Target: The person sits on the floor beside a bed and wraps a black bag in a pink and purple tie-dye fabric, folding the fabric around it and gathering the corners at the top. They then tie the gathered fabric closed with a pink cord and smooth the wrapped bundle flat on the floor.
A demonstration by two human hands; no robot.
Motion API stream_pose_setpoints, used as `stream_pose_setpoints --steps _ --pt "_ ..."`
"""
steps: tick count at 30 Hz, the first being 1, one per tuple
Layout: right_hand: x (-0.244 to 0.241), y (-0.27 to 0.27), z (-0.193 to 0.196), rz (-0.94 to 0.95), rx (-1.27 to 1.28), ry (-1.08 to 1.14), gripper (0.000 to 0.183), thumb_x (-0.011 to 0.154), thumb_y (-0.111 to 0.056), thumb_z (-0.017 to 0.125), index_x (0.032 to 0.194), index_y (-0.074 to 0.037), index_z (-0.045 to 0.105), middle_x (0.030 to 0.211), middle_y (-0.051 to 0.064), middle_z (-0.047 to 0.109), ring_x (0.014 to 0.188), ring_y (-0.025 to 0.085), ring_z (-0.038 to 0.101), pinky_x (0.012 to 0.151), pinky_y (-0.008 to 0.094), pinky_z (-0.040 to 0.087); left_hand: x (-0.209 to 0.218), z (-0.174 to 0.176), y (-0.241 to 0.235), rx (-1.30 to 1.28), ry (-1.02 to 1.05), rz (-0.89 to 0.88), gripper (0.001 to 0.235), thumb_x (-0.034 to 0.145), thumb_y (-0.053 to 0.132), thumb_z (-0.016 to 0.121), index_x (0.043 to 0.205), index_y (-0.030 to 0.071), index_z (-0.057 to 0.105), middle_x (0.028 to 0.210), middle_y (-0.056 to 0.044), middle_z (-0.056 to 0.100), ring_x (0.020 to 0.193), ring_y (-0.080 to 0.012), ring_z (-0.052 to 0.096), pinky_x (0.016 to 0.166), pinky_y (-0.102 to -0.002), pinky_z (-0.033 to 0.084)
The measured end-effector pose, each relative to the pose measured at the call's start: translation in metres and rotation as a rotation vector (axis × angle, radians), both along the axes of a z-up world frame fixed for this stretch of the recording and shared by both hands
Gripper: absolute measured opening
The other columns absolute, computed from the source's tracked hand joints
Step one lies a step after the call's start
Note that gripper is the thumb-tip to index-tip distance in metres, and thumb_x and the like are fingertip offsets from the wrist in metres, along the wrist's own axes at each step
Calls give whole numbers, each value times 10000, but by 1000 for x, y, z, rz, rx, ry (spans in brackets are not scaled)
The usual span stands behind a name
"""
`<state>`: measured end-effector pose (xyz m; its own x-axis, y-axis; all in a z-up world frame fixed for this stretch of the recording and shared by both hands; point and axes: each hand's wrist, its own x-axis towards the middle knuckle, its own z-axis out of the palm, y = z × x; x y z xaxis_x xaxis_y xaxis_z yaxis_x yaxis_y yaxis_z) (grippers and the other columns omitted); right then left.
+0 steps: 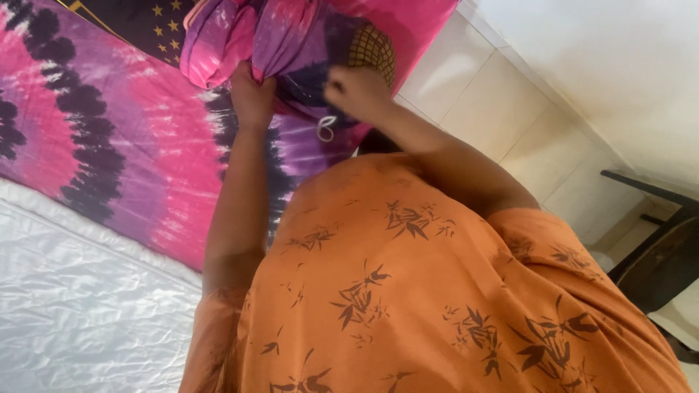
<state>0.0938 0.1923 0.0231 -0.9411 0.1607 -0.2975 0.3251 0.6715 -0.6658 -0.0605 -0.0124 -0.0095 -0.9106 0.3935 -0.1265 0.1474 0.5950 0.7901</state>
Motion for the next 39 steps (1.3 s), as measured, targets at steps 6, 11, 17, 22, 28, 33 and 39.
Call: stream_pose_setpoints --steps 6,11,17,22,28,33,39 --pt "60 61 -21 -781 -578 197 139 982 -145 713 922 -23 686 825 59 701 711 134 653 644 302 558 -1 6 9 0 -9 8 284 796 130 735 1019 -10 628 962 -192 686 894 -358 683 826 -448 522" --pt "74 67 -8 -1009 -1021 248 210 928 -18 656 1086 -11 518 943 113 658 763 202 675 703 373 620 -2 -11 6 3 78 -45 325 794 130 764 1046 -21 624 1018 -227 665 954 -401 648 853 -468 501" --pt "67 42 -37 -1110 -1084 58 319 911 -47 607 1192 -31 456 1013 142 624 789 217 682 689 381 630 -15 -48 -8 90 65 47 239 911 112 690 1101 -1 599 1001 -151 627 909 -323 617 838 -443 505" --pt "66 29 -45 -871 -821 20 674 903 -80 778 1465 -20 410 1114 146 605 788 205 646 628 311 564 -14 -42 -3 580 -361 268 205 968 113 628 1107 7 522 931 -58 590 753 -154 558 665 -320 487" --pt "51 35 -57 -679 -857 -35 837 826 -90 760 1477 -88 234 1196 108 627 823 149 686 557 297 562 20 2 2 376 -219 271 241 1004 172 681 1127 8 555 1030 -86 561 853 -163 542 766 -322 481" --pt "40 38 -114 -932 -1030 -129 408 990 -264 495 1319 -36 575 963 121 721 696 198 688 517 325 542 76 -36 -26 226 -76 230 512 828 141 737 1244 -28 491 1177 -162 503 1100 -299 482 971 -451 377" --pt "31 29 -89 -818 -647 -37 325 1056 -294 432 1123 -60 648 767 93 681 583 214 664 458 325 498 80 -70 -30 26 155 147 536 734 125 826 1155 -47 542 1141 -244 551 1132 -417 515 1030 -520 386"
